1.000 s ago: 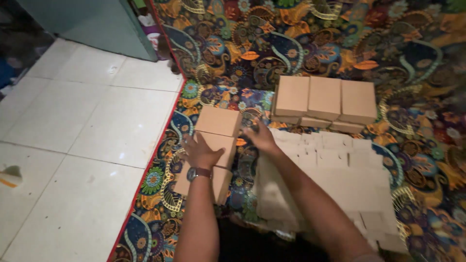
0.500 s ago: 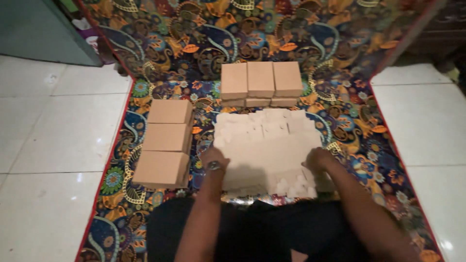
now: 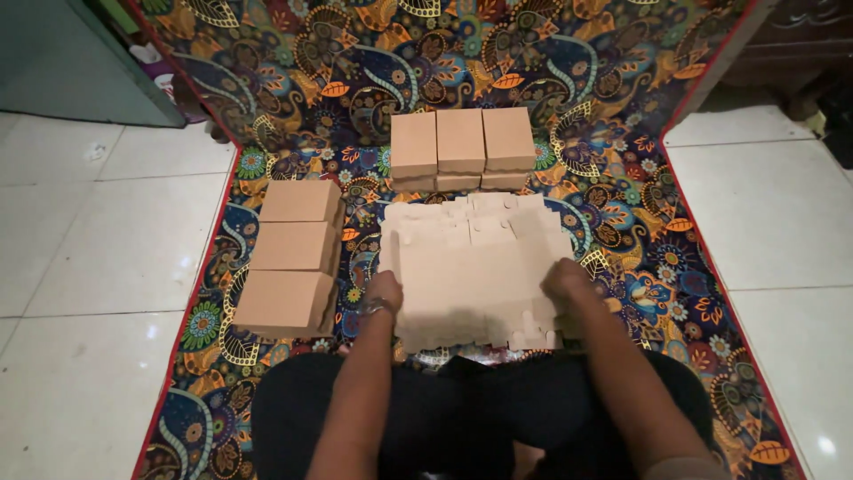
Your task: The person folds flat cardboard sheets into rectangular boxes by hand, tucking in the flaps, then stacks the completed boxes on the floor. The person also unfolds some boxes from the stack.
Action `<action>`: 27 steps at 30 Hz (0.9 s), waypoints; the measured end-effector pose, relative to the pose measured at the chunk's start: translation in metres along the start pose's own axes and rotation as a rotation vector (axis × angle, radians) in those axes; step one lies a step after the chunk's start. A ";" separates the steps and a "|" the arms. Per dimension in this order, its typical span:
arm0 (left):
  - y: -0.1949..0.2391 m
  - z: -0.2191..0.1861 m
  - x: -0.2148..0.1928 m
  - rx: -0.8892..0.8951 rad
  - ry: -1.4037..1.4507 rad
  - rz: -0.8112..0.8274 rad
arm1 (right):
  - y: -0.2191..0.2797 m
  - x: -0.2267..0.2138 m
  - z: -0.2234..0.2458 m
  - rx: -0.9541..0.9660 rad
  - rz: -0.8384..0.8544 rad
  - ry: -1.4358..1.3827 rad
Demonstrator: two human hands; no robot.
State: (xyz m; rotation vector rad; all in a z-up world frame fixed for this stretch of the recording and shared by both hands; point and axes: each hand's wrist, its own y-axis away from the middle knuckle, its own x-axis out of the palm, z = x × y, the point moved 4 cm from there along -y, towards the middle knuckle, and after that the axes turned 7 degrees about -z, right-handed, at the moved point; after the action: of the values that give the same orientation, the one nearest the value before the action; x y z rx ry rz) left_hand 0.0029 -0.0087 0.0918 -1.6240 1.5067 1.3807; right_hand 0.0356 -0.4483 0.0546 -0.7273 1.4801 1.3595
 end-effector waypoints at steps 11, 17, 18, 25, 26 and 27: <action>-0.027 0.016 0.015 -0.036 0.090 -0.225 | 0.045 -0.044 0.018 0.060 -0.188 -0.215; 0.017 -0.010 -0.038 -0.083 0.186 -0.231 | 0.065 -0.068 0.020 0.002 -0.270 -0.351; 0.015 -0.010 -0.041 -0.110 0.229 -0.259 | 0.057 -0.065 0.016 0.003 -0.279 -0.360; -0.050 0.047 0.025 -0.009 0.372 -0.089 | 0.059 -0.074 -0.001 0.040 -0.139 -0.105; -0.034 0.037 0.006 -0.008 0.373 -0.090 | 0.077 -0.084 0.005 0.041 -0.140 -0.105; -0.019 0.025 -0.015 -0.008 0.449 -0.094 | 0.092 -0.096 0.013 0.043 -0.137 -0.159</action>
State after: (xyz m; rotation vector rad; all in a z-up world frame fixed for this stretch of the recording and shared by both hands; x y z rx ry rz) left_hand 0.0151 0.0242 0.0920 -2.0791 1.6372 1.0139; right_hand -0.0094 -0.4343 0.1798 -0.6646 1.3064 1.2488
